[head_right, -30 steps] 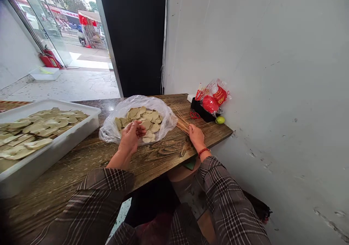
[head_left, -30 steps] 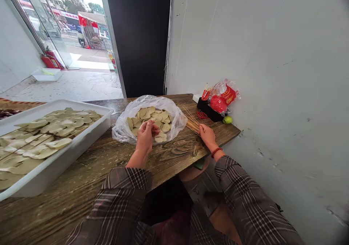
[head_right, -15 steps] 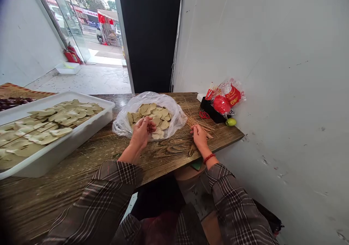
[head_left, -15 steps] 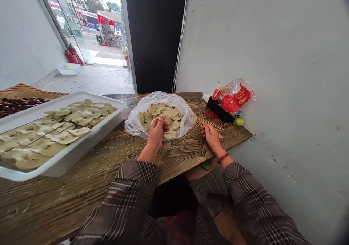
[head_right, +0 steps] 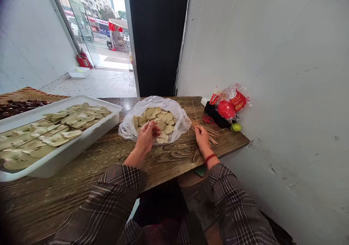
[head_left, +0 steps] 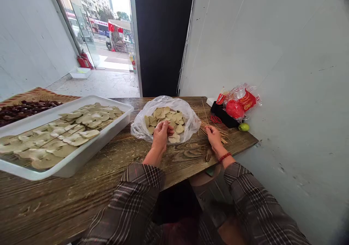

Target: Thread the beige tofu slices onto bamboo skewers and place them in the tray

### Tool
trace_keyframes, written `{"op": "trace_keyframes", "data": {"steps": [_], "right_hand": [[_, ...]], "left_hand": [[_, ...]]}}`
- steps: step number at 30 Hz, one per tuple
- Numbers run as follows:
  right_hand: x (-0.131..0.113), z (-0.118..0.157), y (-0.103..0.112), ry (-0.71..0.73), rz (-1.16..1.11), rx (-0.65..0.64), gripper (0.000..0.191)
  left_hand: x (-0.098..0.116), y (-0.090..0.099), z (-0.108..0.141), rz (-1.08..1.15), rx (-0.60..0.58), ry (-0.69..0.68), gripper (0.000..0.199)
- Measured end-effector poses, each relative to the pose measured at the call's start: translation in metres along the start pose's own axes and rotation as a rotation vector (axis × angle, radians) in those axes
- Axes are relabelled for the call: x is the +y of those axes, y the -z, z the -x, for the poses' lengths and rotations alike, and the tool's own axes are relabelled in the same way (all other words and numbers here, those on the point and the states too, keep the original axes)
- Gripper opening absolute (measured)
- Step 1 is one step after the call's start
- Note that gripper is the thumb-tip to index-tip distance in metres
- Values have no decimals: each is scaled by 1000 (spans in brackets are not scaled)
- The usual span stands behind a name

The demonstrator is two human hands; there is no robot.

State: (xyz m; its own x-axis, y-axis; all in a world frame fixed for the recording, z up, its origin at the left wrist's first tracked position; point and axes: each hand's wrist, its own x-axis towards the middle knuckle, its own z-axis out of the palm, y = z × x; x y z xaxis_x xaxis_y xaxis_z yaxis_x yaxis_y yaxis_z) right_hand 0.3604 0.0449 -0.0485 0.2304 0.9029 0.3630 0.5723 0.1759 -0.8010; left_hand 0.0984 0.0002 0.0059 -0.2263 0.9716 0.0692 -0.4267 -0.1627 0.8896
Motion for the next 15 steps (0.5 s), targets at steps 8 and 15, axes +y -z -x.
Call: {"op": "trace_keyframes", "data": {"steps": [8, 15], "right_hand": [[-24, -25, -15, 13, 367, -167, 26], [-29, -16, -10, 1, 621, -249, 34]], "left_hand": [[0, 1, -2, -6, 12, 26, 54], [0, 3, -3, -5, 31, 24, 54]]}}
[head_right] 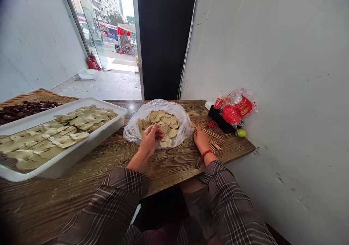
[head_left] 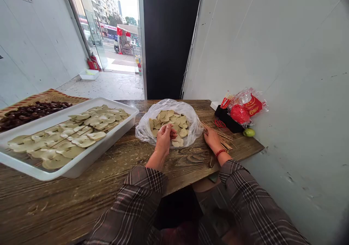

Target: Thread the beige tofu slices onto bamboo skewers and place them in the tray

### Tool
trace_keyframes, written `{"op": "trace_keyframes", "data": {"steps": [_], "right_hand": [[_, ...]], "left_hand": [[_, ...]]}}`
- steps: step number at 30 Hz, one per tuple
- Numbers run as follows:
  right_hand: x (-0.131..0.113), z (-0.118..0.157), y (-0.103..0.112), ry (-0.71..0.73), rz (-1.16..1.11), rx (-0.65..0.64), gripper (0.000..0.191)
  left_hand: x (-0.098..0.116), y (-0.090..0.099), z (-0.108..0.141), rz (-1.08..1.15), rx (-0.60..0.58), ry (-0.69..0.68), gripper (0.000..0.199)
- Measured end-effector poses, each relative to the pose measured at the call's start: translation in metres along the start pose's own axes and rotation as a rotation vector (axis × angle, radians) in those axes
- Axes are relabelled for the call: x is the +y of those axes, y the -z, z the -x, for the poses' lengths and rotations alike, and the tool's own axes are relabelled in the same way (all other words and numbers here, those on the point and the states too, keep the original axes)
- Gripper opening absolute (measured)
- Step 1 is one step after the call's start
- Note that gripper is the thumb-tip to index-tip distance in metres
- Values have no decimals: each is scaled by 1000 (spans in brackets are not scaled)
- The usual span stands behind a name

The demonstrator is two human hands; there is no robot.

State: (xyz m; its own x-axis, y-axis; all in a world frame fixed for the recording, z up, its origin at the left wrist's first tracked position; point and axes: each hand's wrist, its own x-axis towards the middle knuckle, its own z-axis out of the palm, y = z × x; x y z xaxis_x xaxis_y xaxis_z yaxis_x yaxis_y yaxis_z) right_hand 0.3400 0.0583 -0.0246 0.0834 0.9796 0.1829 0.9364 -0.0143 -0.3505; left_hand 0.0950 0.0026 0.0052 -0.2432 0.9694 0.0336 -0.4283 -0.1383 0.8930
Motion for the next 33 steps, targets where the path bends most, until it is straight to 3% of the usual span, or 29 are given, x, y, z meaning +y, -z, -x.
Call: {"op": "trace_keyframes", "data": {"steps": [6, 11, 15, 19, 22, 24, 26, 30, 33], "right_hand": [[39, 12, 19, -31, 62, 0, 24], [74, 19, 35, -95, 7, 119, 22], [79, 15, 44, -94, -130, 244, 31], [59, 9, 54, -33, -301, 341, 54], [25, 15, 59, 1, -573, 345, 54], [-2, 28, 59, 9, -829, 239, 47], [-30, 45, 56, 64, -933, 92, 41], [-69, 73, 41, 222, -897, -77, 33], [-80, 82, 28, 273, -853, -187, 35]], "left_hand": [[-2, 1, -1, 0, -4, 1, 55], [-4, 2, -3, -11, -13, -8, 54], [-5, 3, -4, -11, -9, -17, 57], [-3, 2, -2, -15, -6, -17, 57], [1, 0, 1, -24, -20, -15, 55], [4, -2, 3, -47, -34, -30, 52], [6, -4, 5, -76, -60, -53, 49], [9, -6, 9, -76, -180, -44, 50], [13, -6, 11, -38, -240, -12, 46]]}}
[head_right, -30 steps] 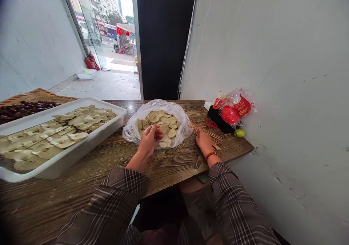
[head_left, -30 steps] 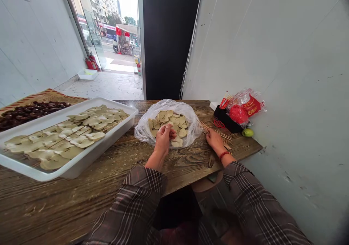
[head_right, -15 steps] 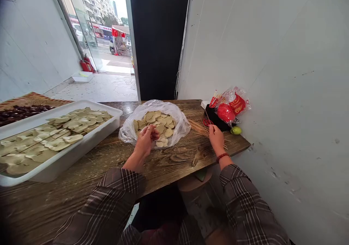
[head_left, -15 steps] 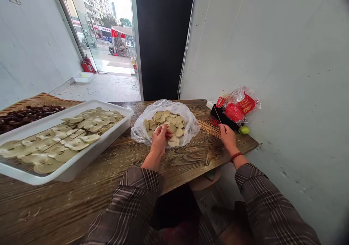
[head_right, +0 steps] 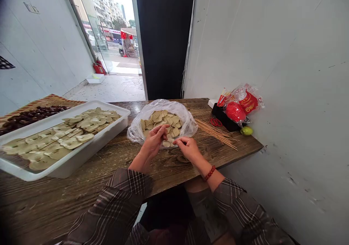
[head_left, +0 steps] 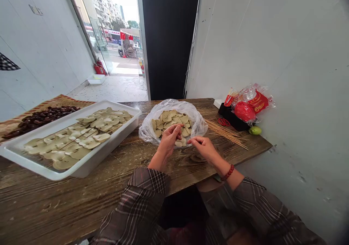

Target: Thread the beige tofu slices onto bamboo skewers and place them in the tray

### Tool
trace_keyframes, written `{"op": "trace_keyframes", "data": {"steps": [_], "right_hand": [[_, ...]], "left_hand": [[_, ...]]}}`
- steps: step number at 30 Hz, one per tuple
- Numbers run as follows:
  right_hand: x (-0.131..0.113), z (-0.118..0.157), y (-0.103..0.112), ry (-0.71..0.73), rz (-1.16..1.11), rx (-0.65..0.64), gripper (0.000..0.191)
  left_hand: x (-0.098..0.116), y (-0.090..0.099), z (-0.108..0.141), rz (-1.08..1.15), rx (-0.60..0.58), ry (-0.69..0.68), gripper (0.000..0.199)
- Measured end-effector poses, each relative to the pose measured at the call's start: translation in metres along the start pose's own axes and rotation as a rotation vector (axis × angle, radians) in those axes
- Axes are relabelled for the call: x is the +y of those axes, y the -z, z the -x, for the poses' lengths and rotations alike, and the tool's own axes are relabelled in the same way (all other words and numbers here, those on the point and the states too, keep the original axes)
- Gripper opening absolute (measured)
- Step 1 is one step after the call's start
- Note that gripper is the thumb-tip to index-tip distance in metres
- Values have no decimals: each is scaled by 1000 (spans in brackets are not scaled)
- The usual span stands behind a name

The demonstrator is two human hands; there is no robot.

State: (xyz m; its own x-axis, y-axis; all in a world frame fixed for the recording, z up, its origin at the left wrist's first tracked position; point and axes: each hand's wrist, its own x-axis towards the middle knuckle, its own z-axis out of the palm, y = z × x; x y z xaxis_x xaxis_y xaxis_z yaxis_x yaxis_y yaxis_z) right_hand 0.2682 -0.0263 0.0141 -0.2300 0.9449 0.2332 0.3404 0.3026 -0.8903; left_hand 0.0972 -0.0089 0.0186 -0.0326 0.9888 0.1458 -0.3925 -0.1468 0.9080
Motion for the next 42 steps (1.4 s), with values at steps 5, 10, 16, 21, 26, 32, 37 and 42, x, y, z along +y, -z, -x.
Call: {"op": "trace_keyframes", "data": {"steps": [5, 10, 16, 21, 26, 32, 37, 42], "right_hand": [[6, 3, -2, 34, 68, -174, 33], [-2, 4, 1, 63, 76, -270, 30], [-8, -6, -1, 78, 35, -426, 30], [-11, -19, 7, 27, -14, -580, 32], [-13, -43, 2, 20, -184, -498, 34], [-6, -83, -20, -70, -474, -196, 39], [9, -110, -16, -78, -625, 47, 33], [22, -108, -9, -83, -589, 81, 28]], "left_hand": [[4, 3, -1, 33, 19, 26, 41], [2, 7, -4, 31, 118, 16, 42], [9, 9, -2, 39, 60, 42, 42], [12, 9, -2, 48, 89, 42, 37], [8, 4, -1, 8, 83, 54, 36], [5, 11, -4, -123, 243, -19, 33], [3, 24, -10, -242, 411, -116, 25], [-5, 31, -14, -485, 427, -201, 16]]}}
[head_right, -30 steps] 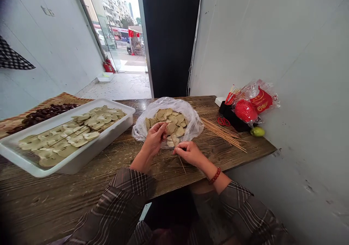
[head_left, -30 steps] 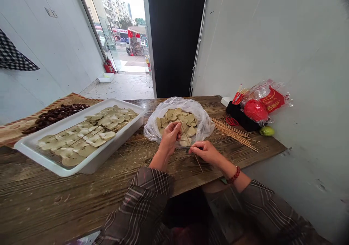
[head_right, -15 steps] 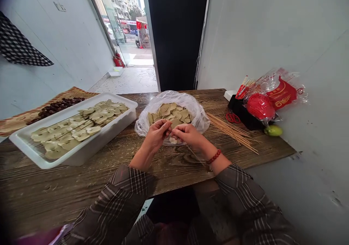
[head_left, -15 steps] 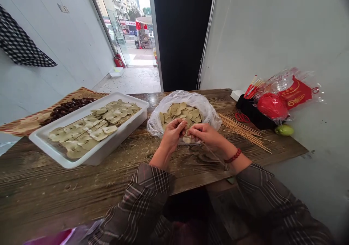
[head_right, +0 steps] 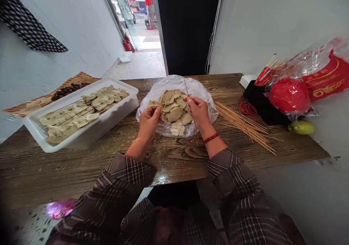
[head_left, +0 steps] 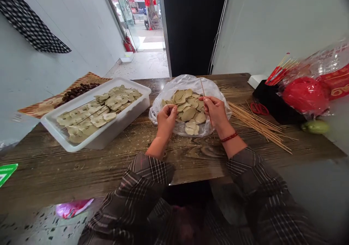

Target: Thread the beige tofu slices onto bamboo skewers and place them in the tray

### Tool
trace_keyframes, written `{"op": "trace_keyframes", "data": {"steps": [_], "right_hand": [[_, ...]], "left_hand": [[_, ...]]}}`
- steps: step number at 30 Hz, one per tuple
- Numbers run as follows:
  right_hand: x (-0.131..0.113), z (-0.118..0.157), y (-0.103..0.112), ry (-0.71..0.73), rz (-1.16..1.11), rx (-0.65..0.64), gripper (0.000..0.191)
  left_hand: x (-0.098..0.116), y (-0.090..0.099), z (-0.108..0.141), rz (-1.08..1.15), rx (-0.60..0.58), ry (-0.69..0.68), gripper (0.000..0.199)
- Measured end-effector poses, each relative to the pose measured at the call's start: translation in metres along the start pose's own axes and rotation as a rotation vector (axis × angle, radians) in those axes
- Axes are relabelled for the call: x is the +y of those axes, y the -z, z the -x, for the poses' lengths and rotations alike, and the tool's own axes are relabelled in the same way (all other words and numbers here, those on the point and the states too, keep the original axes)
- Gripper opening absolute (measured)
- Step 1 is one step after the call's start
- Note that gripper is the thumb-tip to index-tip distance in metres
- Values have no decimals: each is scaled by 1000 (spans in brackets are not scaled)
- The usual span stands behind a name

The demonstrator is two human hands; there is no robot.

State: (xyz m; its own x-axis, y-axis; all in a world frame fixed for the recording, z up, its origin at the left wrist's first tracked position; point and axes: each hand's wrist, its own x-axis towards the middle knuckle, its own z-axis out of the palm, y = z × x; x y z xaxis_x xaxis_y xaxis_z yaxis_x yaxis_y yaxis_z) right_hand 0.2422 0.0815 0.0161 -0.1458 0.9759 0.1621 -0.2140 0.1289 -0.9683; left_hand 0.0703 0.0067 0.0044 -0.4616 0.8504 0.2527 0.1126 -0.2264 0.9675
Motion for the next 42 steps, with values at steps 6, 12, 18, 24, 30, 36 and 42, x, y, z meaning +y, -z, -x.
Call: {"op": "trace_keyframes", "data": {"steps": [6, 12, 18, 24, 30, 36, 42], "right_hand": [[3, 1, 3, -1, -1, -40, 29], [0, -2, 6, -23, -14, -14, 24], [1, -3, 6, -5, -23, -8, 25], [7, -5, 3, 3, 4, -29, 26], [8, -6, 1, 60, 101, -19, 32], [13, -5, -4, 144, 243, -24, 33], [13, -2, -4, 167, 321, -104, 34]], "left_hand": [[-2, -6, 3, -472, -213, -197, 4], [4, -2, 17, -667, -363, -258, 6], [12, 5, 31, -509, -594, -75, 15], [9, -5, 8, -668, -364, -197, 11], [-2, -12, -6, -1173, -229, -233, 17], [-10, -15, -3, -1179, -220, -394, 7], [-15, -11, -7, -650, -231, -249, 9]]}}
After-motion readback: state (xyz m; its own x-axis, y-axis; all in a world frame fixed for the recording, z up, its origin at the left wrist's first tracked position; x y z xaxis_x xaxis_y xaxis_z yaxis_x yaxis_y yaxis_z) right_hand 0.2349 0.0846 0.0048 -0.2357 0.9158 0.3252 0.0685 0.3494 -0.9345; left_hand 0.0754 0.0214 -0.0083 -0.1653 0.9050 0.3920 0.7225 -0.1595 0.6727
